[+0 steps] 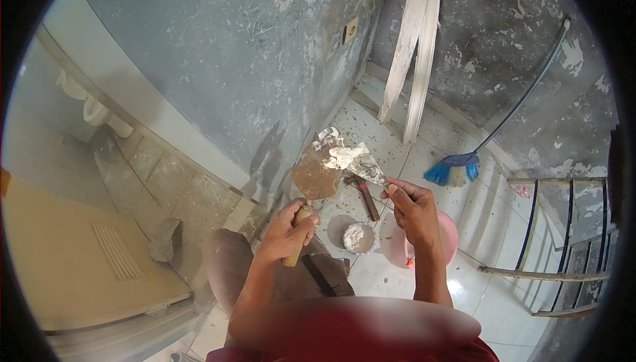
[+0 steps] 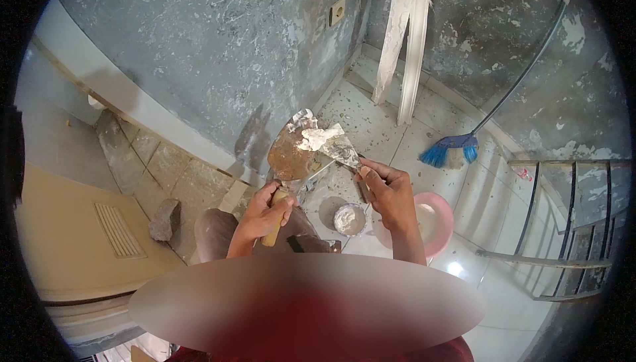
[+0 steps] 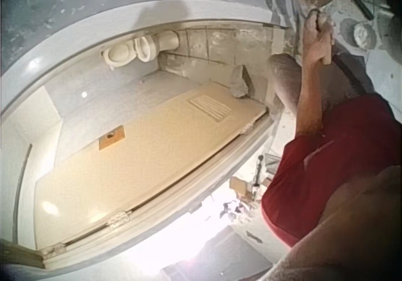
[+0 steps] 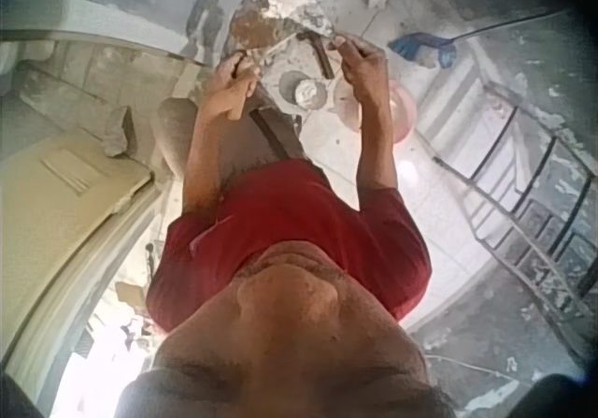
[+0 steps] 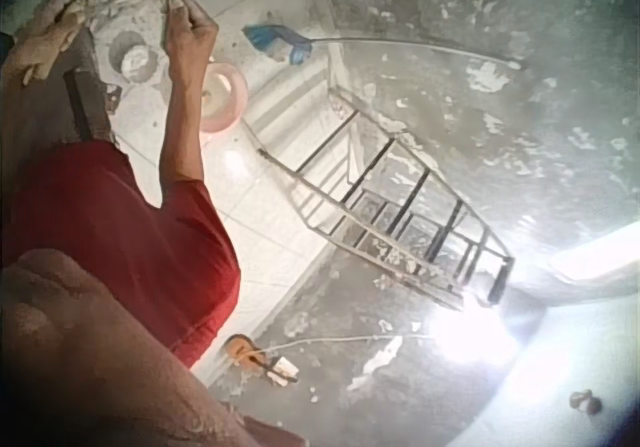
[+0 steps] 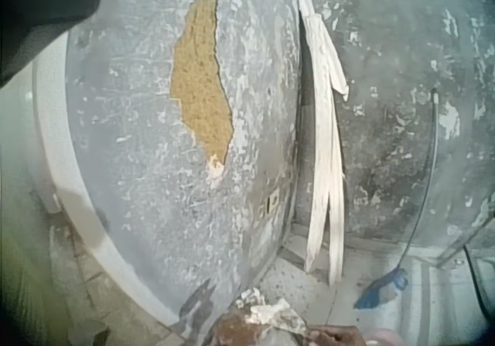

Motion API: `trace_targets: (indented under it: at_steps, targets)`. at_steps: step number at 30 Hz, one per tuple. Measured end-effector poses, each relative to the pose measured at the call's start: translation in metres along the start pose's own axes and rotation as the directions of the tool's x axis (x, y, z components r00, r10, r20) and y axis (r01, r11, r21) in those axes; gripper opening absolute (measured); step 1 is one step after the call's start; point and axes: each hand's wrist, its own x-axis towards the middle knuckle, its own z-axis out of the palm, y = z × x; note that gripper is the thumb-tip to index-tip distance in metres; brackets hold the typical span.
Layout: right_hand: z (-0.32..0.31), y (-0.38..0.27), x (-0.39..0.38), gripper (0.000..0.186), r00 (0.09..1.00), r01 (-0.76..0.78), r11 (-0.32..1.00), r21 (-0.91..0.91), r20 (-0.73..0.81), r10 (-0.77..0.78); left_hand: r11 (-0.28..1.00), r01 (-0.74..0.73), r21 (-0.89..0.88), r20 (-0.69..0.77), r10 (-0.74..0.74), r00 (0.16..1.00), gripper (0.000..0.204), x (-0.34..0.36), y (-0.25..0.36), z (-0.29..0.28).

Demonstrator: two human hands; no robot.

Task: The person mixes wall putty with water in a bowl using a trowel, then applies the putty mix to a damaged wall surface with a putty knife.

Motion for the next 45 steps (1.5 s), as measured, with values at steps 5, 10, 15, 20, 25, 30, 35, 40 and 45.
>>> trace_targets:
  at_steps: [5,10,15,20,25,30,35,40,45]
  targets:
    - [0.016,0.001,-0.002,0.034,0.998,0.039,0.999,0.010,-0.042,-0.039,0.985,-0.088,-0.148,-0.061,0.079,0.995,0.019,0.006,-0.016,0.011]
    - [0.043,0.034,-0.004,0.032,0.891,0.374,0.860,-0.346,-0.122,-0.437,0.922,-0.140,-0.362,-0.196,0.072,0.978,0.017,0.006,-0.016,0.039]
    - [0.064,0.037,-0.005,0.028,0.801,0.468,0.676,-0.569,-0.050,-0.597,0.990,-0.140,-0.015,-0.347,0.126,0.929,0.031,0.009,-0.022,0.047]
    - [0.076,0.048,-0.002,0.028,0.633,0.597,0.494,-0.632,-0.008,-0.774,0.979,-0.129,0.158,-0.433,0.186,0.882,0.036,0.009,-0.011,0.054]
    - [0.082,0.058,-0.007,0.035,0.795,0.478,0.710,-0.518,-0.090,-0.600,0.969,-0.151,0.196,-0.470,0.228,0.853,0.032,0.006,-0.018,0.053]
    - [0.086,0.051,-0.012,0.043,0.966,0.192,0.975,-0.108,-0.154,-0.207,0.974,-0.161,0.162,-0.460,0.218,0.861,0.028,0.004,-0.016,0.049]
    - [0.080,0.024,0.004,0.044,0.997,0.071,0.950,0.305,-0.014,-0.070,0.922,-0.224,-0.315,-0.279,0.136,0.951,0.026,0.013,0.010,0.039]
    - [0.072,0.003,0.010,0.043,0.992,0.109,0.916,0.386,0.017,-0.126,0.928,-0.189,-0.322,-0.175,0.138,0.975,0.025,0.012,0.038,0.024]
    - [0.058,0.007,0.018,0.044,0.986,0.092,0.892,0.442,0.086,-0.144,0.875,-0.150,-0.460,-0.096,0.119,0.988,0.023,0.005,0.050,0.016]
